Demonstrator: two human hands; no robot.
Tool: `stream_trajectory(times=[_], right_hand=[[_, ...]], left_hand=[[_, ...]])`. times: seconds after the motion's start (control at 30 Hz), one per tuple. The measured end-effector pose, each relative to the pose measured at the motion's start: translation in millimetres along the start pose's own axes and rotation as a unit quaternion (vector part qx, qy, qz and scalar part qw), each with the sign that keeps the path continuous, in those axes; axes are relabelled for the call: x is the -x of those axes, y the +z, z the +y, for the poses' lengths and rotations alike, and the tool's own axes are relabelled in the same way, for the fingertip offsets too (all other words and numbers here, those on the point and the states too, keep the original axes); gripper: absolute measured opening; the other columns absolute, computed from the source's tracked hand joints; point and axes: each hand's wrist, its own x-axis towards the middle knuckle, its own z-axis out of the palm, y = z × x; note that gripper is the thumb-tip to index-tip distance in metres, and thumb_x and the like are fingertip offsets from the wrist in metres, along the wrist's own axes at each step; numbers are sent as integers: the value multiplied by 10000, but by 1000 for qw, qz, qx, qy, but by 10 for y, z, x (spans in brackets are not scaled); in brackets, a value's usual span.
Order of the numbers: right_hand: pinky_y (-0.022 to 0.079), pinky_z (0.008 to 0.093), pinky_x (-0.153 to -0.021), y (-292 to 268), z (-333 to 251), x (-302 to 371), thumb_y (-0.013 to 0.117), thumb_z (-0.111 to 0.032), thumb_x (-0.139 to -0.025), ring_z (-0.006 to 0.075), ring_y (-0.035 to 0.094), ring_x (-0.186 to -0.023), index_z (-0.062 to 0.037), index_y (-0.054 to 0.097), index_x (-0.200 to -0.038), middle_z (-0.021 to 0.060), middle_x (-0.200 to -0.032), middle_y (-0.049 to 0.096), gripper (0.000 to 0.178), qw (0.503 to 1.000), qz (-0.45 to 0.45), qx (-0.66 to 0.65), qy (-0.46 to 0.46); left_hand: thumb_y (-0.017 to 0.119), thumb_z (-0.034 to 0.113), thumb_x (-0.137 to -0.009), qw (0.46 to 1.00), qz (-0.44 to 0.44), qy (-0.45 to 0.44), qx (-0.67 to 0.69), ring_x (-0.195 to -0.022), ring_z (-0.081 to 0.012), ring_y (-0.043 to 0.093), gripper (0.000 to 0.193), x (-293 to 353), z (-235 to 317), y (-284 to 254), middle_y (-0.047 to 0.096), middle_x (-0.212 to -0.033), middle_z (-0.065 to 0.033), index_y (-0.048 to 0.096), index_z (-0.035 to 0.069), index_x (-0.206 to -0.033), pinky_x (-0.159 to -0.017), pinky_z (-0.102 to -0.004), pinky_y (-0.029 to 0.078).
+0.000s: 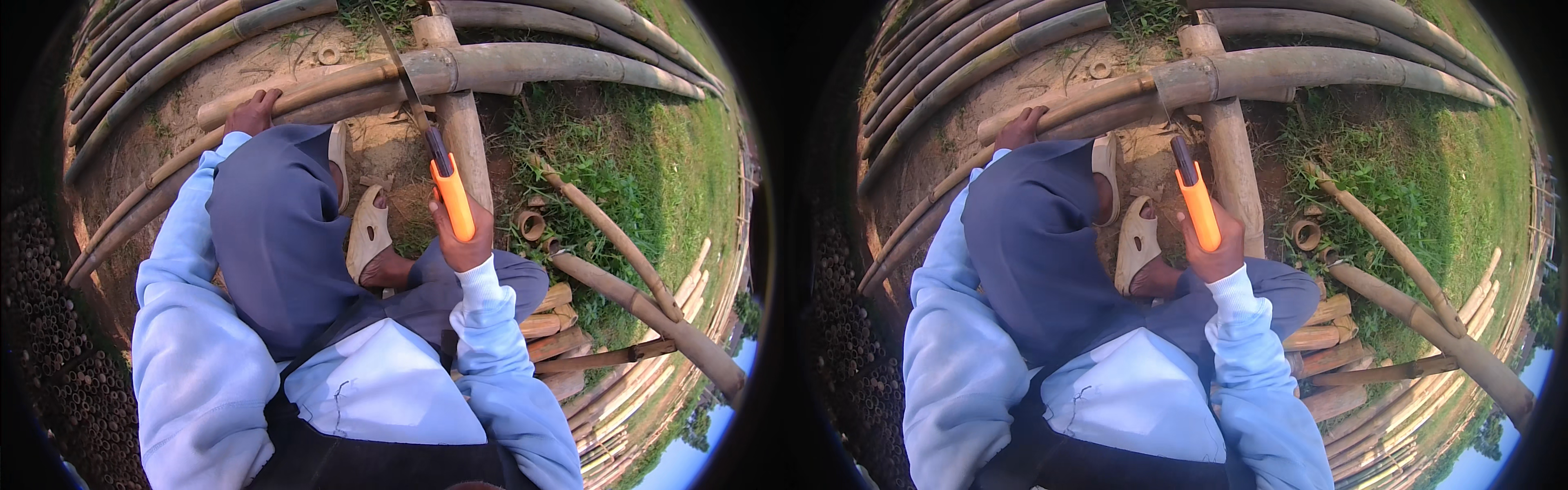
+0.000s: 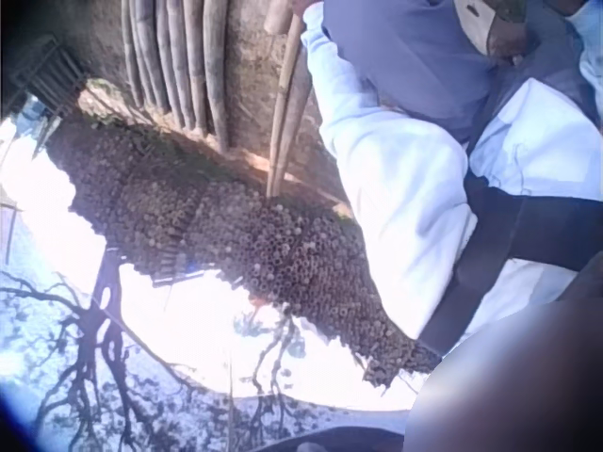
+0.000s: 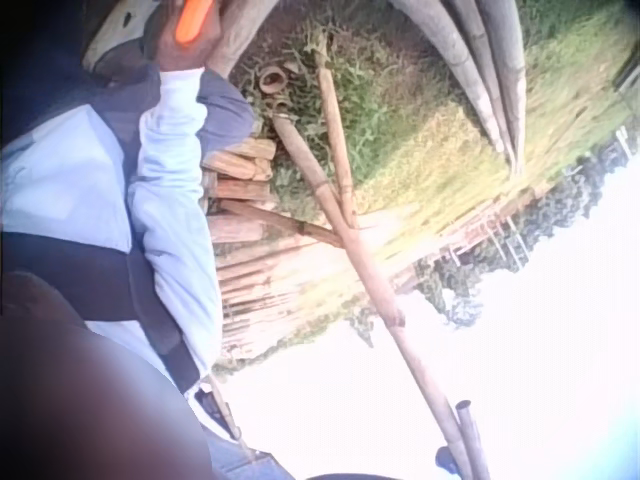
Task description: The person sits on the ground and uses a hand saw to cut bamboo poles into shorter sections. They repeatedly position a pole on a support, saw through it, and move the cut piece aside.
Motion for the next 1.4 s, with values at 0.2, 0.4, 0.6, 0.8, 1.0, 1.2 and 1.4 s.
stream_trajectory(times=[0.2, 0.4, 0.6, 0.8, 1.0, 1.2, 1.4], right_hand=[[498, 290, -610, -405, -601, 767, 689, -3, -854, 168, 648, -627, 31, 666, -1140, 88, -731, 663, 290, 996, -4, 88, -2], [459, 306, -584, 130, 62, -511, 709, -50, -879, 151, 525, -580, 24, 639, -963, 97, -671, 581, 132, 999, -7, 2, -51], [480, 301, -590, -194, -261, 505, 705, -33, -873, 170, 600, -589, 25, 650, -989, 102, -695, 618, 141, 998, -2, 24, 52], [494, 283, -632, -232, -797, 206, 692, -19, -870, 153, 630, -640, 43, 664, -1085, 104, -746, 652, 225, 997, -20, 74, 1], [473, 319, -625, 105, -133, -604, 712, -71, -877, 189, 567, -621, 26, 638, -957, 112, -716, 616, 145, 999, -10, -3, -46], [501, 291, -708, 90, -152, -500, 708, -64, -891, 140, 618, -745, 26, 653, -1037, 87, -835, 657, 181, 999, -23, -28, -18], [497, 266, -710, 8, -182, -482, 710, -54, -882, 102, 592, -731, 38, 645, -1081, 39, -805, 633, 229, 997, -59, -32, 37]], left_hand=[[669, 200, -793, 1000, -11, -10, -18, -953, -373, 684, 486, 3, -76, 79, 630, -1131, -79, 541, 211, -1262, -822, -487, 564], [683, 207, -785, 1000, 5, -10, 5, -975, -377, 678, 521, 20, -56, 45, 629, -1146, -86, 536, 214, -1285, -824, -481, 562], [691, 228, -782, 1000, -18, -18, -2, -966, -376, 684, 546, 2, -75, 70, 629, -1165, -80, 534, 233, -1305, -815, -487, 567], [695, 221, -768, 1000, 25, 11, -15, -911, -383, 695, 531, 37, -105, 133, 637, -1142, -73, 549, 220, -1279, -766, -491, 579], [728, 375, -814, 999, -33, -4, 18, -978, -394, 680, 535, -2, -20, -56, 641, -1191, -97, 550, 191, -1284, -847, -504, 556], [610, 603, -898, 997, -24, -23, 71, -1064, -363, 662, 585, -14, -69, -136, 672, -1183, -120, 576, 143, -1257, -913, -478, 517], [595, 480, -958, 979, 114, -136, 105, -1066, -319, 663, 431, -221, -357, -120, 679, -1192, -100, 605, 143, -1227, -924, -449, 508]])
